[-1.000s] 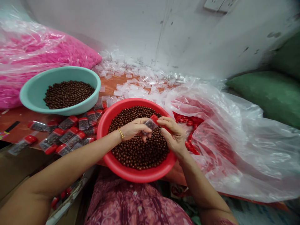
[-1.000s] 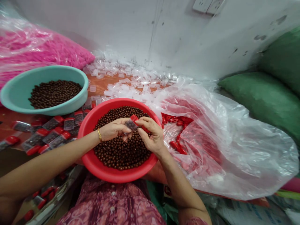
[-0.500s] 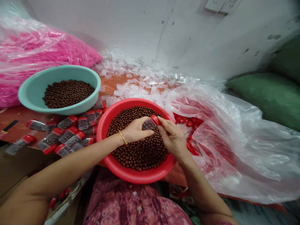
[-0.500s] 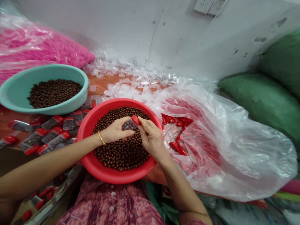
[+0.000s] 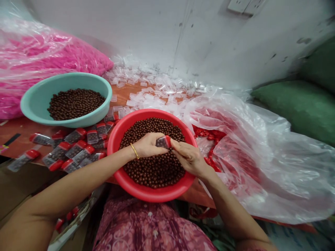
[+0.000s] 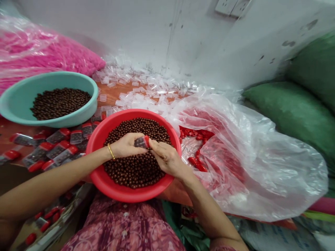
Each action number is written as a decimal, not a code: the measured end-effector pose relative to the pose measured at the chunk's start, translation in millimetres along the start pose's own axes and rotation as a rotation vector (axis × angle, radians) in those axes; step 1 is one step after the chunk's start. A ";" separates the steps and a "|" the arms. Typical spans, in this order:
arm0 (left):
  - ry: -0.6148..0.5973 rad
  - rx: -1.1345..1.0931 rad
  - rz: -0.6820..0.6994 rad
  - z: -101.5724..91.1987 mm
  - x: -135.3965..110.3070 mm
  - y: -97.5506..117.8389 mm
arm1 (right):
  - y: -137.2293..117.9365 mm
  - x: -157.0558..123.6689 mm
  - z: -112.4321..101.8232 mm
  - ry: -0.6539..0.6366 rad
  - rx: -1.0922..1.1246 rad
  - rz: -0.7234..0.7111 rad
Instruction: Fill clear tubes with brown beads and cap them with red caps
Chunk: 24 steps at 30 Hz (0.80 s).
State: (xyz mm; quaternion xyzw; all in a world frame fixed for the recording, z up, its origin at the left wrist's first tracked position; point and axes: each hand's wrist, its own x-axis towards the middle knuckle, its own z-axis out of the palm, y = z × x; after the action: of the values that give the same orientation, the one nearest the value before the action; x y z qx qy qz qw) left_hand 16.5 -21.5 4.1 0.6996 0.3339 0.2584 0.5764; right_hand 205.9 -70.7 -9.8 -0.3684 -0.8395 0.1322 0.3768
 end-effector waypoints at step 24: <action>-0.066 0.616 0.158 12.7 -7.6 4.0 | -10.4 55.9 32.3 -0.060 0.808 0.707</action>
State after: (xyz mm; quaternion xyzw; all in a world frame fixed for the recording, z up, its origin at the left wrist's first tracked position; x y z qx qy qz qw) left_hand 21.8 -35.8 5.6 0.8732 0.3220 0.1661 0.3260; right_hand 152.0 -36.0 3.3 -0.4504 -0.5571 0.5739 0.3968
